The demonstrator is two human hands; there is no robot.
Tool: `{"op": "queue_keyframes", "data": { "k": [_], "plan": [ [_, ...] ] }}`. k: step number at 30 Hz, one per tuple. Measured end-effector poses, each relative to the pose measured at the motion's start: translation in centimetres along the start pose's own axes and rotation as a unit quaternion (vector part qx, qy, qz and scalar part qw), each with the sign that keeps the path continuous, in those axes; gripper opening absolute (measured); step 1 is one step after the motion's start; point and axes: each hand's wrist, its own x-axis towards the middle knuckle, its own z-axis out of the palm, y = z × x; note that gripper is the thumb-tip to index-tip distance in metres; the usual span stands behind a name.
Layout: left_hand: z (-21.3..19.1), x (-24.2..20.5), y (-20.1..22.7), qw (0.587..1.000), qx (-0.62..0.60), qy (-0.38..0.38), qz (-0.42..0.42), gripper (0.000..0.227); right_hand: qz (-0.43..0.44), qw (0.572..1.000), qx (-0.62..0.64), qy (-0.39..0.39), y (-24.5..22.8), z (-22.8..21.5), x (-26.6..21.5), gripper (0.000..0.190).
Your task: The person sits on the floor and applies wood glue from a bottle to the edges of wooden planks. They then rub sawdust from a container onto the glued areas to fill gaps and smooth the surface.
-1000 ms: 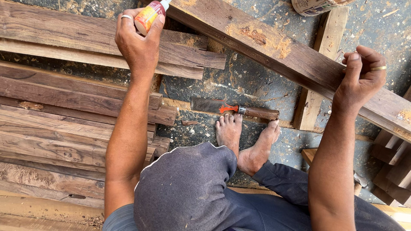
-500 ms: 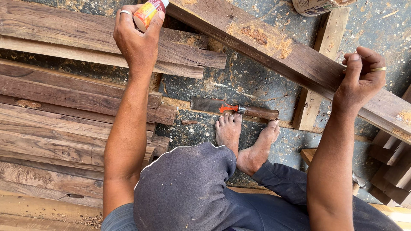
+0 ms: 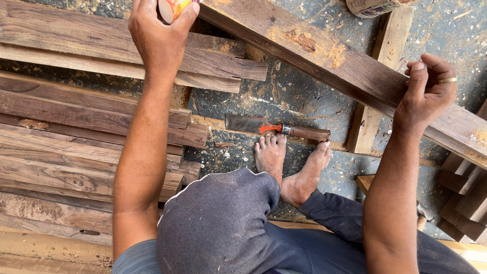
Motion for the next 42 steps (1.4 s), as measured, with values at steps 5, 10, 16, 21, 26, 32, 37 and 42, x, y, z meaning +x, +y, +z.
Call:
{"op": "queue_keyframes", "data": {
  "k": [5,10,16,21,26,32,37,42],
  "plan": [
    [0.4,0.5,-0.2,0.998,0.038,0.001,0.043,0.035,0.007,1.0,0.0,0.003,-0.3,0.1,0.0,0.005],
    [0.6,0.9,-0.5,0.994,0.08,0.003,0.069,0.04,0.017,1.0,-0.011,0.012,-0.7,0.3,0.2,0.005],
    [0.2,0.8,-0.7,0.994,0.091,-0.011,0.055,0.044,0.004,1.0,-0.002,0.002,-0.3,0.2,0.0,0.005],
    [0.1,0.9,-0.7,0.994,0.088,-0.018,0.059,0.044,-0.001,1.0,0.0,0.0,0.1,0.0,0.1,0.004],
    [0.3,0.8,-1.0,0.994,0.08,-0.019,0.074,0.042,0.005,1.0,-0.003,0.002,0.4,-0.2,0.0,0.005],
    [-0.2,0.8,-1.3,0.999,0.029,-0.025,0.017,0.042,0.04,0.999,0.0,0.015,-1.3,0.2,0.3,0.009],
    [-0.7,-1.0,-1.5,0.881,-0.417,-0.047,-0.219,0.042,0.034,0.998,-0.047,0.012,-3.3,0.8,3.6,0.018],
    [-2.2,-3.7,-3.1,0.737,-0.615,-0.04,-0.278,0.057,0.019,0.984,-0.164,-0.061,2.9,0.5,12.8,0.021]
  ]
}}
